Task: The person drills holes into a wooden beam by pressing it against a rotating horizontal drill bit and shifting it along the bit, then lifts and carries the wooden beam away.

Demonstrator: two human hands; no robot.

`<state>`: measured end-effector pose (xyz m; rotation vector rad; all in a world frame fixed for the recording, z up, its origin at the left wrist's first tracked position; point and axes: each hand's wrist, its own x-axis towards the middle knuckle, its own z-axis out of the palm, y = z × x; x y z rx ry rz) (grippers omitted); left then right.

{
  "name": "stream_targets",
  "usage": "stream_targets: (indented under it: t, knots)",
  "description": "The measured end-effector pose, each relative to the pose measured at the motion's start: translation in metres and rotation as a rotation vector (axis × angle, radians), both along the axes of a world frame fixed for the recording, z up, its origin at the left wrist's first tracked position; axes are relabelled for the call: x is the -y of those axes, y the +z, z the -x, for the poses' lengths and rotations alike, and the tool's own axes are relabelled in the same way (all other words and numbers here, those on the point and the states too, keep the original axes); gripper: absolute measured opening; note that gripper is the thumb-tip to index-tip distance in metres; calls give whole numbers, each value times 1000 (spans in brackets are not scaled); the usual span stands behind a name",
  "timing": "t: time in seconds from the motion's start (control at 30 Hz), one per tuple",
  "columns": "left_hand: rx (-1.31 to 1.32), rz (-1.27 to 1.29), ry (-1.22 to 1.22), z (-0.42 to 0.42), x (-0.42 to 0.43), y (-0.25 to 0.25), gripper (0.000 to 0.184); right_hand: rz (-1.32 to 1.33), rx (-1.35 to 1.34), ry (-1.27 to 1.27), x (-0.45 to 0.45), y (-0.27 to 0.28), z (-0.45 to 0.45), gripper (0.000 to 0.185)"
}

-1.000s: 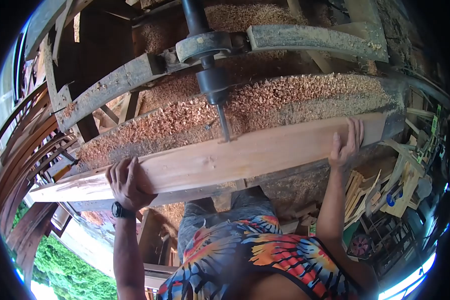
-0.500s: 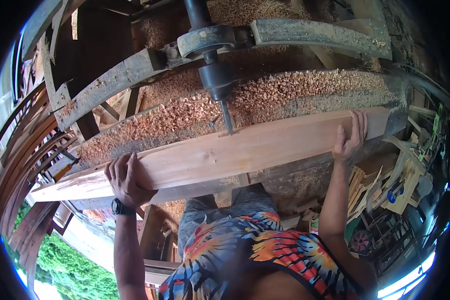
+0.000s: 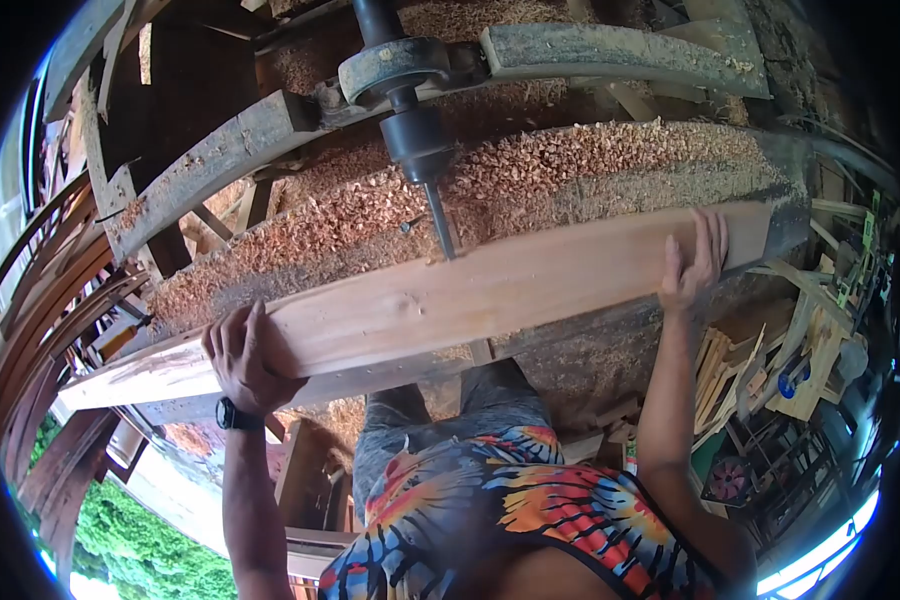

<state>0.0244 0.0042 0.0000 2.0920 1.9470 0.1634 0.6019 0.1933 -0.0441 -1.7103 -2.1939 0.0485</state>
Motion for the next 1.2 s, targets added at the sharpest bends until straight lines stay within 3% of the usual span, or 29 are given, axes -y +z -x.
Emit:
stream_targets:
  t: [0.33,0.47,1.2]
  knots:
    - [-18,-34,-40,-1,20,-4,103,45,10,-15,39,10,-3,56]
    - [-20,-23,-43,1,19,-3,104,44,9,-30,39,8,-5,63]
    - [-20,-8,28,16,-15,-2,120,-9,-30,37,-45,-3,23,52]
